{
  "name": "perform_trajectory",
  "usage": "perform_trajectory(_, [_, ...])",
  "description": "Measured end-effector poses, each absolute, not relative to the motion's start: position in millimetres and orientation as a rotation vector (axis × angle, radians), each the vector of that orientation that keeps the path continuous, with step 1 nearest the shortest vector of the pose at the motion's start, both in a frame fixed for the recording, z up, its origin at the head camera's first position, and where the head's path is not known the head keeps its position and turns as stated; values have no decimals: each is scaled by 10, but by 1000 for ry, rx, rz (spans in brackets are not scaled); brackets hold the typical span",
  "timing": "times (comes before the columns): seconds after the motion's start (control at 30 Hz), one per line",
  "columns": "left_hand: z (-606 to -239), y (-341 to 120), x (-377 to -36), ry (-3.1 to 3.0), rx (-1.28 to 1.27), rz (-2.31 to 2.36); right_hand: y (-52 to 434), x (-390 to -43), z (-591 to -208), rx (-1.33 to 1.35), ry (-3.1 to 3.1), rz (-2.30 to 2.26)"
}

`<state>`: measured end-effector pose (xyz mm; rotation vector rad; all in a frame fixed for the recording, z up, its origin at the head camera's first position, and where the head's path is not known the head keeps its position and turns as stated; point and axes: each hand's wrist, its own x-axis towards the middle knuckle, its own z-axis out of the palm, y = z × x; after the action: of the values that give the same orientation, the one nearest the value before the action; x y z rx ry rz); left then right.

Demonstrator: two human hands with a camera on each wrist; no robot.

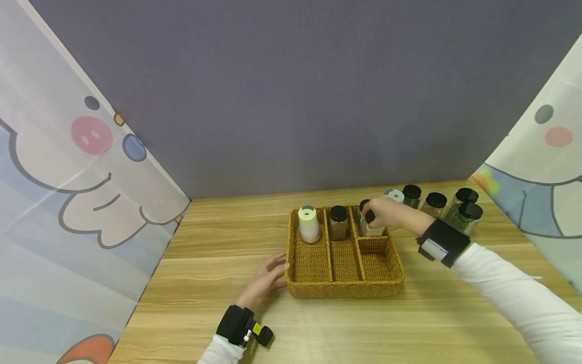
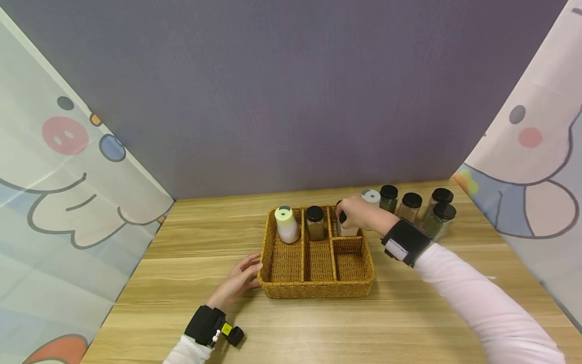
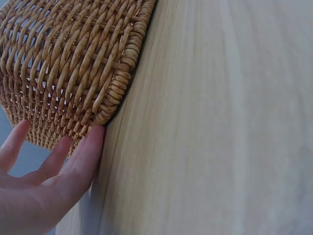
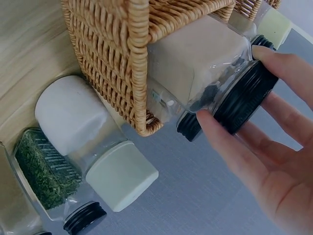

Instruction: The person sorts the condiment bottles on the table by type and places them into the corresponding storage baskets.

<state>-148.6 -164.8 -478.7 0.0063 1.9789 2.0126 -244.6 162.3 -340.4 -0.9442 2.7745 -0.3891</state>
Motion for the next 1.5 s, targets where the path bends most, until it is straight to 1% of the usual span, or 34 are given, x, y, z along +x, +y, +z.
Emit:
perform_trajectory(1.0, [-4799, -1665, -1492, 1964, 26, 2000, 1613, -2453, -3552, -942, 2734, -418])
perform_trajectory(1.33, [-4788, -1661, -1493, 1945, 21, 2021, 1612, -2450, -3545, -917, 2728, -422])
perform_trajectory(1.5, [-4781, -1660, -1496, 1939, 22, 2024, 1623, -2448, -3531, -946, 2727, -433])
